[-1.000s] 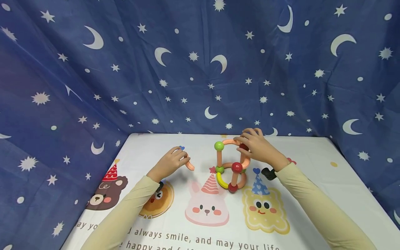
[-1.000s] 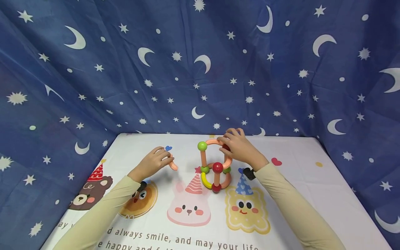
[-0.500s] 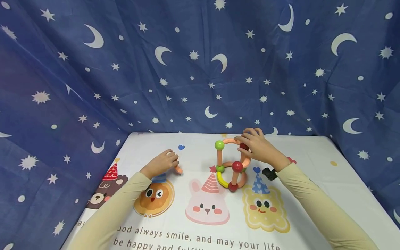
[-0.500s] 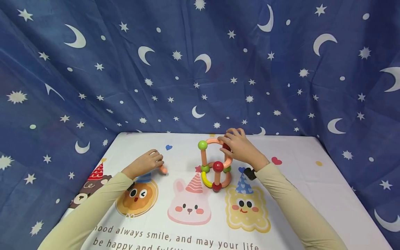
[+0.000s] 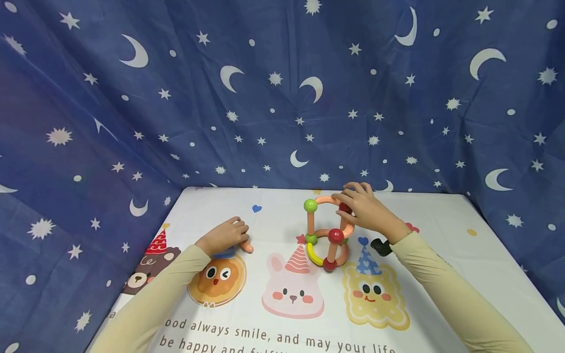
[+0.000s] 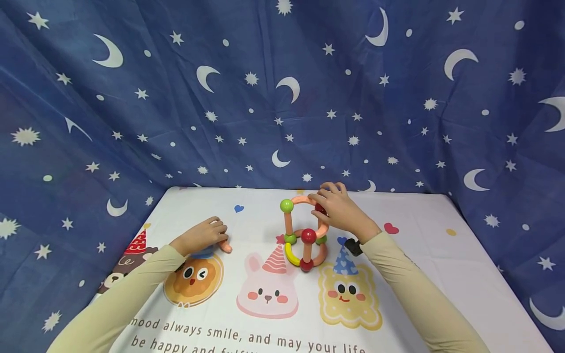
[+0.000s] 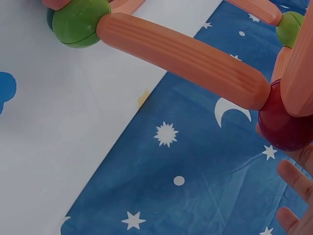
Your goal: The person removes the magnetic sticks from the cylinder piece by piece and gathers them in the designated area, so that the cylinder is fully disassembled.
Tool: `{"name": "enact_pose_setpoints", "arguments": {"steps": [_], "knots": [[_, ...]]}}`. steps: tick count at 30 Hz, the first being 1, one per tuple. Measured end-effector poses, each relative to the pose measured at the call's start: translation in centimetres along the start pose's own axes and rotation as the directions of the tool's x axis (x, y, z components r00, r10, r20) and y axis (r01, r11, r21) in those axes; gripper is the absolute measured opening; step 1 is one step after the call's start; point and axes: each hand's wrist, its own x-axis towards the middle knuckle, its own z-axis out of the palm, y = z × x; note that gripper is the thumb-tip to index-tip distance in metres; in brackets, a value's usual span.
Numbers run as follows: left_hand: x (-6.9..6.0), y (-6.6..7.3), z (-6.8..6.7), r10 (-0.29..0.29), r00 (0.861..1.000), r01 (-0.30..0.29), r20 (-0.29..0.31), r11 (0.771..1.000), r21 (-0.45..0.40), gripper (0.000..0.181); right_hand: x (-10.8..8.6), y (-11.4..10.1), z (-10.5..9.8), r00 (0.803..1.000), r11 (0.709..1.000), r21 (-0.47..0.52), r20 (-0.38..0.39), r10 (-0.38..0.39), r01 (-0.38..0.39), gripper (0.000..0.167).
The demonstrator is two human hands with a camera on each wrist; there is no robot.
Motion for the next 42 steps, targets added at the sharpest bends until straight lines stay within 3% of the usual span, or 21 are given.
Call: {"name": "enact_pose_setpoints", "arguments": {"steps": [3,5,9,11,16,20,27,34,37,42], "knots": [[-0.3,-0.2,0.0,-0.042,0.999,0.042,-0.002,0.999,-0.017,0.023,0.0,0.1,0.1,1.000,1.000,-0.004,-0.001,0.000,0.000,0.040],[-0.4,-0.3,0.0,-0.113,0.994,0.112,-0.014,0.991,-0.073,0.022,0.0,0.1,0.2,1.000,1.000,-0.003,-0.003,-0.003,0.003,0.040],[-0.6,-0.1,-0.1,-0.272,0.961,0.258,-0.047,0.945,-0.200,0.016,0.0,0.1,0.2,1.000,1.000,-0.002,-0.005,-0.009,0.009,0.040],[-0.7,0.3,-0.1,-0.300,0.953,0.281,-0.052,0.933,-0.222,0.014,0.0,0.1,0.2,1.000,1.000,-0.001,-0.008,-0.012,0.012,0.040],[-0.6,1.6,0.0,-0.248,0.969,0.241,0.002,0.943,-0.228,0.030,0.0,0.0,0.1,1.000,1.000,-0.010,-0.014,-0.021,0.021,0.040],[-0.5,2.1,0.0,-0.226,0.974,0.227,0.032,0.943,-0.244,0.032,0.1,0.1,0.1,1.000,1.000,-0.013,-0.014,-0.025,0.025,0.040],[-0.2,1.4,0.1,-0.145,0.989,0.138,-0.011,0.960,-0.243,0.026,0.2,0.0,0.1,0.999,1.000,-0.008,-0.014,-0.029,0.029,0.039],[0.6,0.3,0.5,-0.091,0.995,0.098,0.041,0.969,-0.229,0.035,0.1,0.1,0.2,1.000,1.000,-0.007,-0.012,-0.029,0.029,0.039],[0.8,0.1,0.5,-0.119,0.990,0.135,0.080,0.961,-0.240,0.033,0.1,0.1,0.1,1.000,1.000,-0.004,-0.007,-0.028,0.028,0.039],[0.8,-0.1,0.9,-0.203,0.975,0.217,0.086,0.950,-0.222,0.029,0.1,0.0,-0.1,1.000,1.000,0.000,0.005,-0.024,0.024,0.038]]}}
